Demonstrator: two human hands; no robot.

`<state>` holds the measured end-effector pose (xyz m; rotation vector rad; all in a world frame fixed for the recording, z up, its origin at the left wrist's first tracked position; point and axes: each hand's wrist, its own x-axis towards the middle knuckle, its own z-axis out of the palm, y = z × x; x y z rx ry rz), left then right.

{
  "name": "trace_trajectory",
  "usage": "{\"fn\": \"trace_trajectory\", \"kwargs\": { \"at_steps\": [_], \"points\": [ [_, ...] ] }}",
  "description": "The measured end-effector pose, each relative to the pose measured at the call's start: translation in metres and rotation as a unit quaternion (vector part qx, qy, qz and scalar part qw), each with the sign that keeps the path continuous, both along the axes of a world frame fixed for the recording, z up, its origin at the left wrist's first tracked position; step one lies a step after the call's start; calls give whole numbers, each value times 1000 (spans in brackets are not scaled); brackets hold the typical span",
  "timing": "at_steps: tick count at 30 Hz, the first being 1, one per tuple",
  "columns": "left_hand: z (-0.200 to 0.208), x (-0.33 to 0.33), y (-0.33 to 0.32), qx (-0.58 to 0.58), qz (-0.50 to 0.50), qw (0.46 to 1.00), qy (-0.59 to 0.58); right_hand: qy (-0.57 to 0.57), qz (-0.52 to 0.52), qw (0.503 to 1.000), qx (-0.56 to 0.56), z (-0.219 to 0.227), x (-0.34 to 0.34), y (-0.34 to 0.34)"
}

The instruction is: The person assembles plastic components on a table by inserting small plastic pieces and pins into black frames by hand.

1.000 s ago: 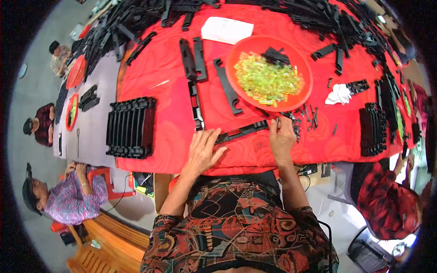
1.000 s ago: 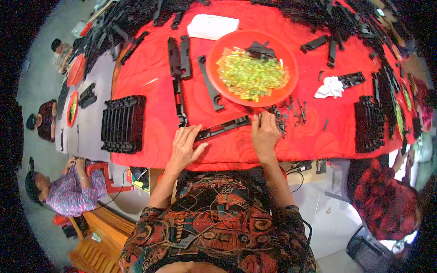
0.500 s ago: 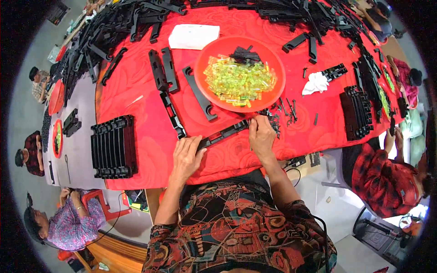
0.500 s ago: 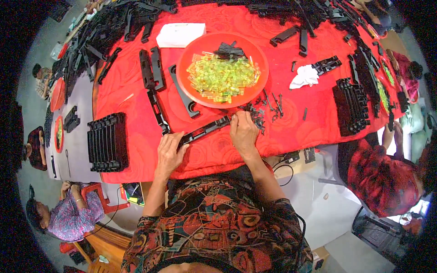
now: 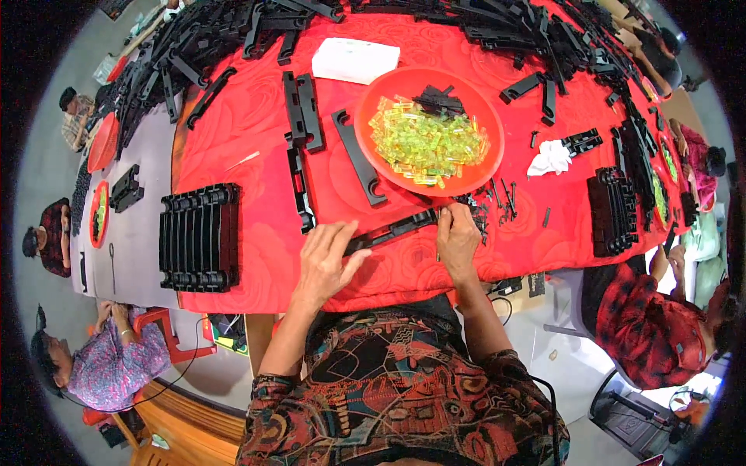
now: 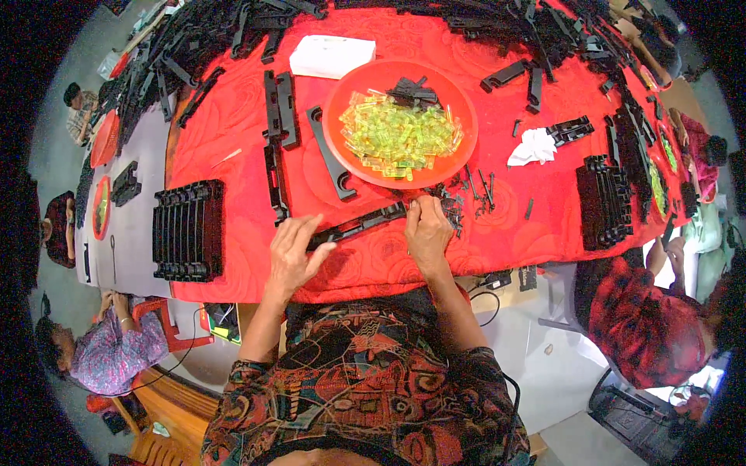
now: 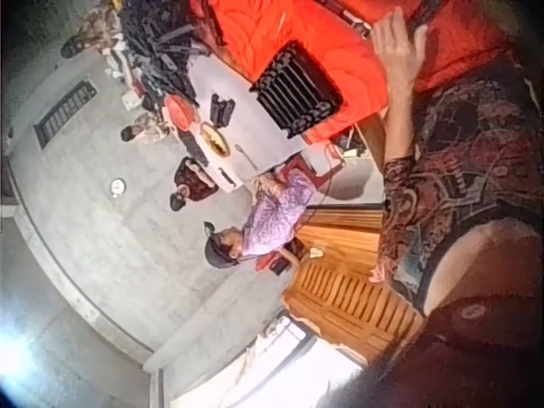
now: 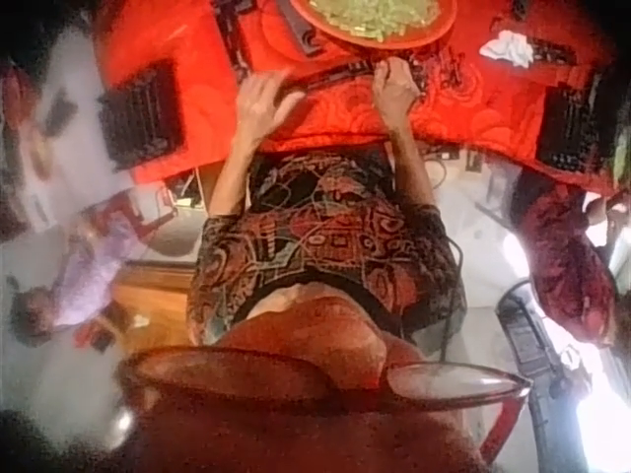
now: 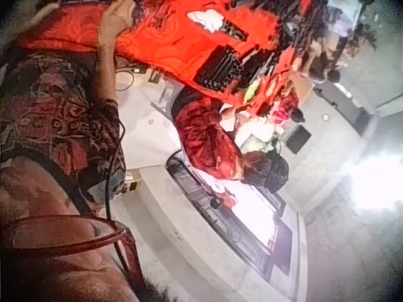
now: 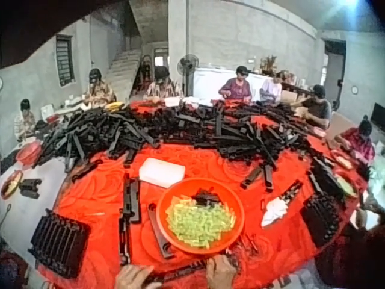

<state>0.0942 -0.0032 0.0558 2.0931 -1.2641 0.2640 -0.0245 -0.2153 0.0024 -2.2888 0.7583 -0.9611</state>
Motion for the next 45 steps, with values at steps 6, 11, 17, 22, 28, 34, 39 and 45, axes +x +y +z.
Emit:
{"fn": "trace_trajectory", "kwargs": {
  "at_steps": [6,11,17,22,28,34,39,45],
  "points": [
    [-15,4,-23,70,-79,994,-10,6,5,1000,-1,0,-2,1],
    [-20,0,-21,75,-64,995,-12,5,18,996,90,7,-11,-6],
    [12,8,-23,8,-93,996,-7,-47,-1,997,65,51,-17,-18],
    [14,60,-25,-188,13,981,-54,-16,-22,989,-147,83,1,-63],
    [-26,92,-2,-229,189,950,92,178,-28,950,-253,87,46,-129],
    [-26,88,-6,-205,192,953,113,351,116,862,-346,76,79,-174],
    [-27,84,-4,-225,180,955,72,418,141,823,-359,82,88,-169],
    [-22,84,-6,-226,161,961,21,455,190,788,-369,74,93,-190]
  ]
}}
